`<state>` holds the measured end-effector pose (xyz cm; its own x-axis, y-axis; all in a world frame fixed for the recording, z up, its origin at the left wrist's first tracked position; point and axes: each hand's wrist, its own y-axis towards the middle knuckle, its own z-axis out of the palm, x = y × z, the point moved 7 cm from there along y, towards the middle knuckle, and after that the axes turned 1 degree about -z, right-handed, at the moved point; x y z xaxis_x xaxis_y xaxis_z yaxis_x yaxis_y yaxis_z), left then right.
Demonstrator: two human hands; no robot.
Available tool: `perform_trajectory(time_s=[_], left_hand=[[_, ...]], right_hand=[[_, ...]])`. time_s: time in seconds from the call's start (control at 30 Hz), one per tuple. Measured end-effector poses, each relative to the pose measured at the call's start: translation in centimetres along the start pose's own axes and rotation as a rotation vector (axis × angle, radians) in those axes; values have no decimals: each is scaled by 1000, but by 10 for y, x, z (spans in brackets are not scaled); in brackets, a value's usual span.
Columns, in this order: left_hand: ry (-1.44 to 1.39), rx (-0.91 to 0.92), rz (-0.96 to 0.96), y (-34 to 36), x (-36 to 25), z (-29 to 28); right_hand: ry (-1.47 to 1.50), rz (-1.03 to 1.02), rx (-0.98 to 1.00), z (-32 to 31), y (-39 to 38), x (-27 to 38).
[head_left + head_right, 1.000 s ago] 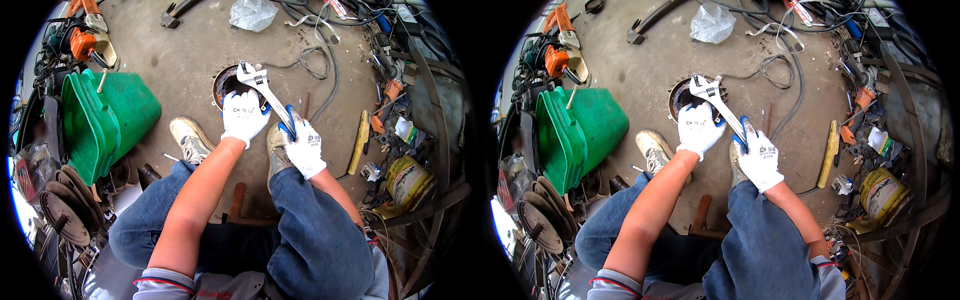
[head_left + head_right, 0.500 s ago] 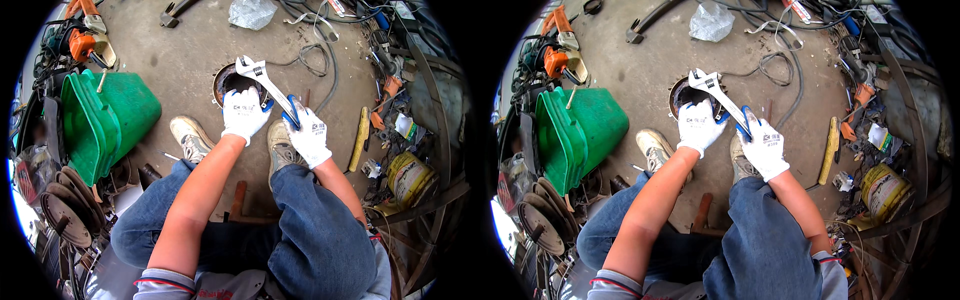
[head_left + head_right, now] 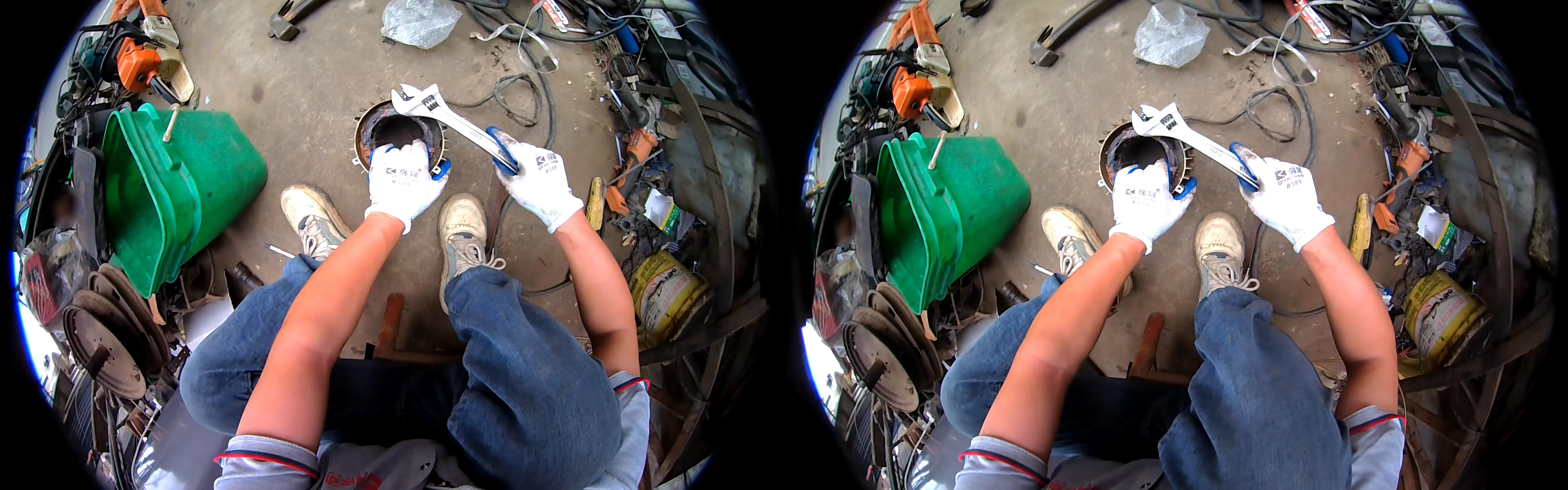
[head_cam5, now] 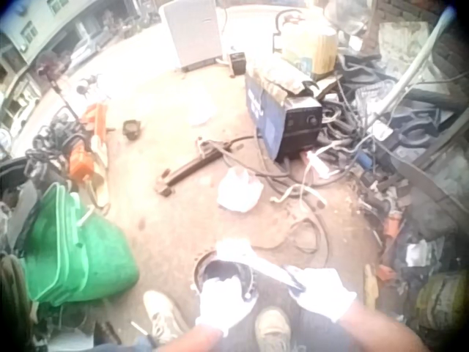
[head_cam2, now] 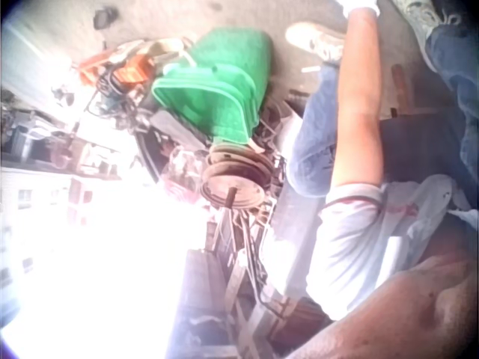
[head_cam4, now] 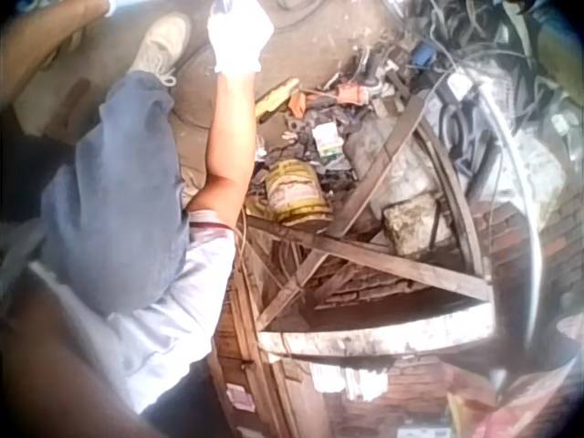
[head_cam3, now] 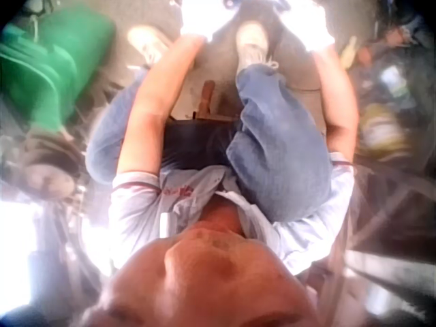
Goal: The person sits on a stool in a cluttered outdoor workshop and uses a wrench to tighten bolts on a circular metal component resting on their lap. They repeatedly adjust the wrench and rotate the part to access different fasteners.
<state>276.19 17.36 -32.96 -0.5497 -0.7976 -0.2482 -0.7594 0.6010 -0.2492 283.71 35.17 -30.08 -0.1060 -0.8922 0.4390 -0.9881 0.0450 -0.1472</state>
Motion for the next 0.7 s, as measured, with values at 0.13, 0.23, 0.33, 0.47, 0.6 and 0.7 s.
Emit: perform_trajectory(time_s=[0.13, 0.23, 0.33, 0.47, 0.6, 0.7], left_hand=[[12, 10, 29, 0, -2, -1], [15, 3, 34, 0, 0, -1], [-5, -2, 1, 2, 0, 0], [7, 43, 1, 2, 1, 3], [29, 64, 12, -1, 2, 1], [59, 9, 175, -4, -3, -17]], right_hand=[[-19, -68, 32, -5, 8, -10], [-32, -63, 115, -9, 18, -17], [-50, -137, 104, -14, 29, -25], [-185, -49, 297, -19, 42, -28], [-44, 4, 164, -22, 32, -15], [133, 99, 85, -8, 6, -17]])
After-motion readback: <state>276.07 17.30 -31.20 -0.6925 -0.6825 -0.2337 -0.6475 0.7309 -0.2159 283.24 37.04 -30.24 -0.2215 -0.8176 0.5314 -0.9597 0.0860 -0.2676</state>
